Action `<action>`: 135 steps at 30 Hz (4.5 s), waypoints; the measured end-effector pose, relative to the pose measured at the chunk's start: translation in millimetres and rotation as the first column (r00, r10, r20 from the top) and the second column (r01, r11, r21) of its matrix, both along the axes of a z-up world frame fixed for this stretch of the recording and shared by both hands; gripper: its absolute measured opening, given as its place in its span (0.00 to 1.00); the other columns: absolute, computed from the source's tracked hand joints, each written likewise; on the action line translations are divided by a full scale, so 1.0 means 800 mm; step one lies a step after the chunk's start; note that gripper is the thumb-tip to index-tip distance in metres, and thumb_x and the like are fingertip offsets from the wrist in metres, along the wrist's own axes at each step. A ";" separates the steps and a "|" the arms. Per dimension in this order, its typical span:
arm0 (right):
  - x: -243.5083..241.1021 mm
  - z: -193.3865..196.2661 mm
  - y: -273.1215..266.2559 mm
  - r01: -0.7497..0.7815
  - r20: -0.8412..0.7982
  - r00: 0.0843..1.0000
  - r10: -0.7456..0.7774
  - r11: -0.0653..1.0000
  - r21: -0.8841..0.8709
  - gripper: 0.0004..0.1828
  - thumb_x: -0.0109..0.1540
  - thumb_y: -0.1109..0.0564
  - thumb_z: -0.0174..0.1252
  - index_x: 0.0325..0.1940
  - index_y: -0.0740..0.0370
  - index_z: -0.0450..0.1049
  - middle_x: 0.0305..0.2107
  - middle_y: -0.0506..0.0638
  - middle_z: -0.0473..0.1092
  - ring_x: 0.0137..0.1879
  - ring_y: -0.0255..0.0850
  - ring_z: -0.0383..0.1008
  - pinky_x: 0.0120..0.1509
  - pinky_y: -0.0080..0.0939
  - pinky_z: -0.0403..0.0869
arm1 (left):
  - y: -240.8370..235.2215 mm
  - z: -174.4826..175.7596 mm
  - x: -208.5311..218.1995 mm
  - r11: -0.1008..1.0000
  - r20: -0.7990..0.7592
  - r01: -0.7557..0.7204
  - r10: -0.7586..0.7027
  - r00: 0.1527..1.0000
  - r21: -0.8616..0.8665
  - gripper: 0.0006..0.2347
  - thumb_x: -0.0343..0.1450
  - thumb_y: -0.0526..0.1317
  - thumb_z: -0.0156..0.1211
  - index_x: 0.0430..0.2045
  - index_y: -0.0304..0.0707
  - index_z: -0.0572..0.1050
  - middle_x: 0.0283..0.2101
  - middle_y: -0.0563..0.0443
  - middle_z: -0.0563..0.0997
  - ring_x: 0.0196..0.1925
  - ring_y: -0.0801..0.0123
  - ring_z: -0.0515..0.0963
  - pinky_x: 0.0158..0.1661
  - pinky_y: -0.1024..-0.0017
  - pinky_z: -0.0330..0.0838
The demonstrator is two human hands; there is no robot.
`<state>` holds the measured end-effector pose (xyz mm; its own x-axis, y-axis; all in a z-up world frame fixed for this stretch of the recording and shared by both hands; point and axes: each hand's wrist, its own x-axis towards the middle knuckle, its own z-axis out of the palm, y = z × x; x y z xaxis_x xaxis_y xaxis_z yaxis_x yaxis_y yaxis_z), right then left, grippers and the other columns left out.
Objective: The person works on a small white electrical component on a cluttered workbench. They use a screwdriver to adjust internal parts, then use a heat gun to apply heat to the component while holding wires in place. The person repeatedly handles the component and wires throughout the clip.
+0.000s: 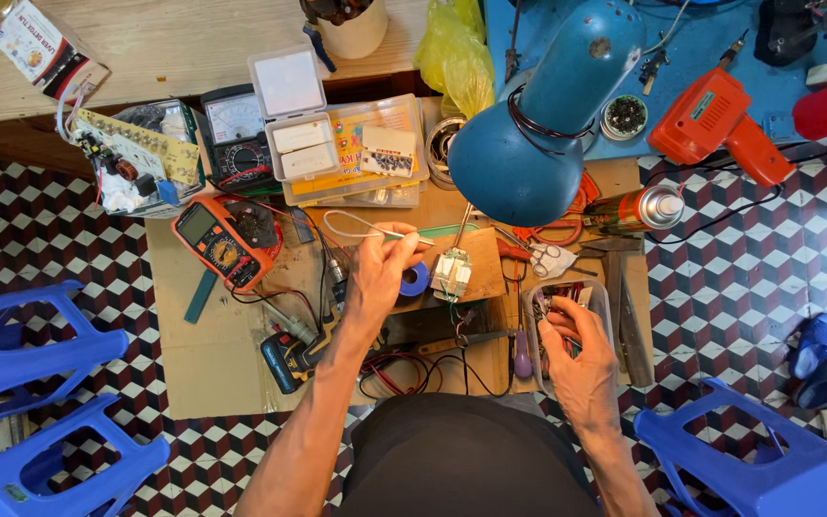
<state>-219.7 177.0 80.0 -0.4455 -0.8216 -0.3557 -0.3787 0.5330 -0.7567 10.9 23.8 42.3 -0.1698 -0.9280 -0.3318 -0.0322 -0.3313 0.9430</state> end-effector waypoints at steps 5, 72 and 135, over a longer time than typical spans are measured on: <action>0.022 0.012 0.002 -0.061 0.588 0.809 -0.008 0.993 0.098 0.22 0.68 0.48 0.52 0.53 0.67 0.81 0.38 0.52 0.80 0.45 0.39 0.77 0.53 0.43 0.72 | 0.093 0.049 -0.015 0.801 0.282 0.125 0.057 0.958 -0.586 0.04 0.75 0.35 0.61 0.42 0.37 0.78 0.51 0.45 0.83 0.55 0.59 0.83 0.55 0.64 0.78; 0.039 -0.039 -0.080 0.016 0.485 0.874 0.010 0.999 -0.049 0.14 0.67 0.53 0.56 0.47 0.68 0.77 0.30 0.49 0.78 0.25 0.30 0.72 0.28 0.29 0.68 | 0.060 0.005 0.014 0.811 0.651 0.385 -0.006 0.759 -0.440 0.26 0.63 0.29 0.65 0.58 0.36 0.71 0.60 0.40 0.73 0.61 0.47 0.72 0.57 0.56 0.68; 0.042 -0.027 -0.031 -0.023 0.249 0.968 0.025 1.000 -0.012 0.21 0.64 0.55 0.59 0.60 0.66 0.73 0.40 0.52 0.79 0.39 0.35 0.79 0.44 0.34 0.76 | 0.088 0.013 -0.017 0.922 0.590 0.172 0.071 0.804 -0.347 0.31 0.64 0.47 0.74 0.56 0.26 0.67 0.54 0.32 0.74 0.58 0.46 0.73 0.57 0.56 0.68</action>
